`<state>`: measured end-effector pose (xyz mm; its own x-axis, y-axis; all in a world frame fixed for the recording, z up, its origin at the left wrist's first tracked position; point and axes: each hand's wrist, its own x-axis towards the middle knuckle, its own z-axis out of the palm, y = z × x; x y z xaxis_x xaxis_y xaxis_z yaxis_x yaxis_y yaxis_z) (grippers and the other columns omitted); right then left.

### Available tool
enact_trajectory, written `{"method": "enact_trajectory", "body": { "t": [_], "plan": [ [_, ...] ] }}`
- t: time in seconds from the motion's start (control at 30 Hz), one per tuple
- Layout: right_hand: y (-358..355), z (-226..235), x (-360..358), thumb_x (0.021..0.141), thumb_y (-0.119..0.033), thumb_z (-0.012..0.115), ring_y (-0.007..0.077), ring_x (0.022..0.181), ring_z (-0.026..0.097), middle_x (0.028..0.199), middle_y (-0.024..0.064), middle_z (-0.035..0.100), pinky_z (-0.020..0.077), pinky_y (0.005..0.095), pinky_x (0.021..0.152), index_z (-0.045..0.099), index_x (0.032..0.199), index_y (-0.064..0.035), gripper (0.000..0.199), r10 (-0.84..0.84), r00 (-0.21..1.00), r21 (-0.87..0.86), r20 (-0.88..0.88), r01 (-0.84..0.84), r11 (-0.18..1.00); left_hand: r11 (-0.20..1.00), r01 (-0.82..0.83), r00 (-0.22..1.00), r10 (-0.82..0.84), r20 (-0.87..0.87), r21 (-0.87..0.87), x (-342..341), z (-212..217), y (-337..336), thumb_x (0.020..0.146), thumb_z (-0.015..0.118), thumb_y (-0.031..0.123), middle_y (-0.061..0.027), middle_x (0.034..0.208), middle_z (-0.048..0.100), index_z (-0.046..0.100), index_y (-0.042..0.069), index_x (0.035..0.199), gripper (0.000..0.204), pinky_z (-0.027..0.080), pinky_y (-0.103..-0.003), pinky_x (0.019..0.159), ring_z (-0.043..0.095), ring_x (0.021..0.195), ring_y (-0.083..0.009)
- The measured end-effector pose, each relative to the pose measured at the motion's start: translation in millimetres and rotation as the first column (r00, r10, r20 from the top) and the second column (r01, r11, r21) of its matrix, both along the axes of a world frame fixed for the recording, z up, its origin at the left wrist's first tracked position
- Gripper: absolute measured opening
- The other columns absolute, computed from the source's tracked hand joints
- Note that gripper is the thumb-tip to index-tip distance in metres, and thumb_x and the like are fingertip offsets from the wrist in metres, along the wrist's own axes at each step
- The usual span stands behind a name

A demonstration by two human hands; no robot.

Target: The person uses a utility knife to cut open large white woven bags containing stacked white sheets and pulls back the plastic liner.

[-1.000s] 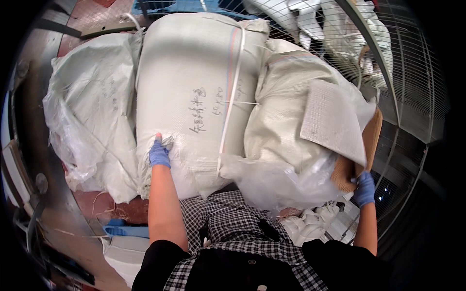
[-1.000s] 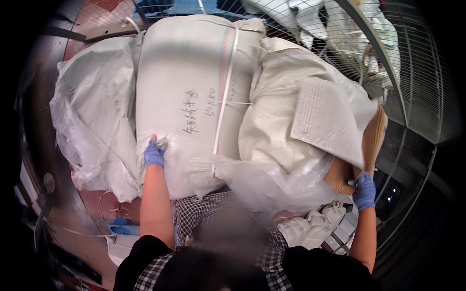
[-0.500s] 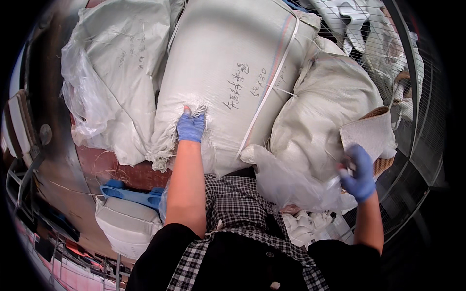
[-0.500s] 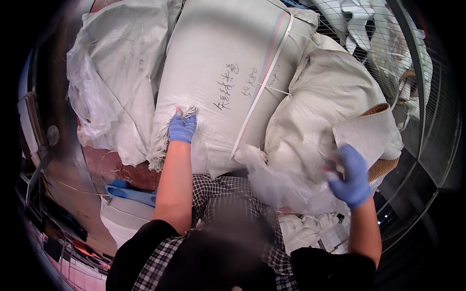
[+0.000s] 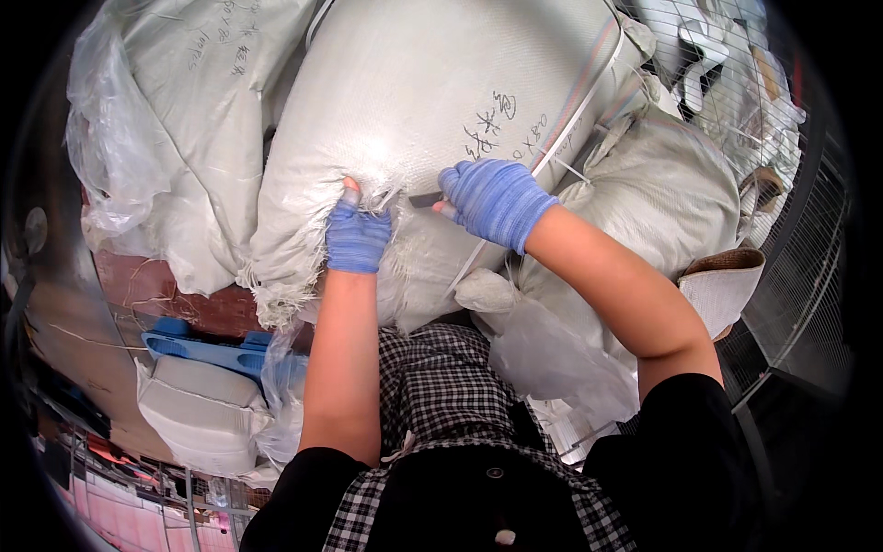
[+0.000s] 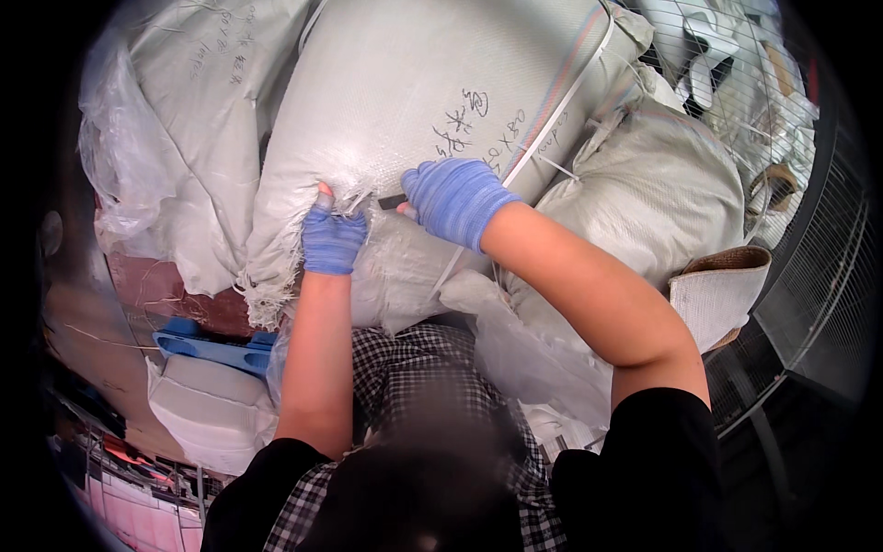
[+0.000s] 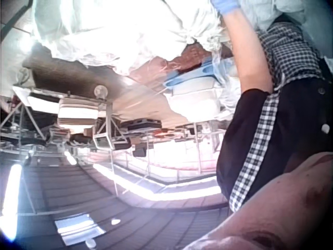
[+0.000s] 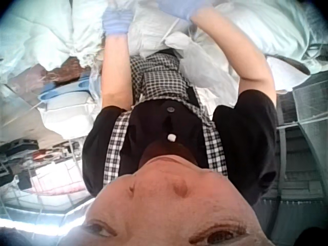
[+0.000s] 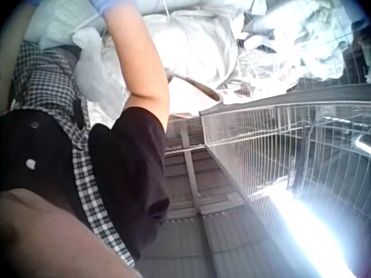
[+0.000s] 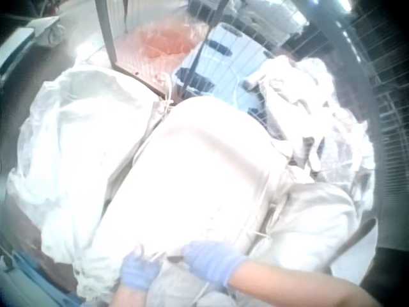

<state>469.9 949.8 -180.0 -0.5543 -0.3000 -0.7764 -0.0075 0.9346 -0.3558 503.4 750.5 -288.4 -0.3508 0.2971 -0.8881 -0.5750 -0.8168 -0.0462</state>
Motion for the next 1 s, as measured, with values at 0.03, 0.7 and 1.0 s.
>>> {"method": "enact_trajectory", "body": {
  "t": [0.03,0.7,1.0],
  "plan": [
    [-3,-2,-4,0.086,-0.038,0.049,0.0293,0.076,0.062,0.079,0.0149,0.061,0.0496,0.0402,0.067,0.055,0.086,-0.0031,0.036,0.018,1.0,-0.004,-0.006,-0.018,1.0,1.0,-0.005,1.0,0.005,0.015,-0.003,2,-5,-1,0.084,0.061,0.022,-0.0127,0.101,0.058,0.052,-0.001,0.106,0.033,0.051,-0.038,0.083,0.058,0.091,-0.0253],
    [0,0,-43,0.087,-0.043,0.048,0.03,0.076,0.061,0.077,0.0126,0.061,0.0479,0.0387,0.069,0.056,0.089,-0.0057,0.038,0.082,0.978,0.006,0.193,-0.085,0.996,0.992,-0.019,0.993,0.004,0.121,0.122,-16,20,1,0.087,0.059,0.025,-0.0033,0.068,0.054,0.054,0.004,0.081,0.022,0.045,-0.021,0.048,0.051,0.054,-0.0099],
    [55,-3,-75,0.083,-0.043,0.056,0.0282,0.068,0.06,0.074,0.0132,0.062,0.0484,0.0376,0.065,0.059,0.086,-0.0044,0.039,-0.116,0.982,0.17,-0.147,0.141,0.975,0.982,-0.111,0.959,0.065,0.276,0.152,-20,15,2,0.089,0.055,0.023,-0.01,0.076,0.06,0.053,-0.005,0.087,0.028,0.049,-0.019,0.051,0.051,0.054,-0.0089]
  ]
}}
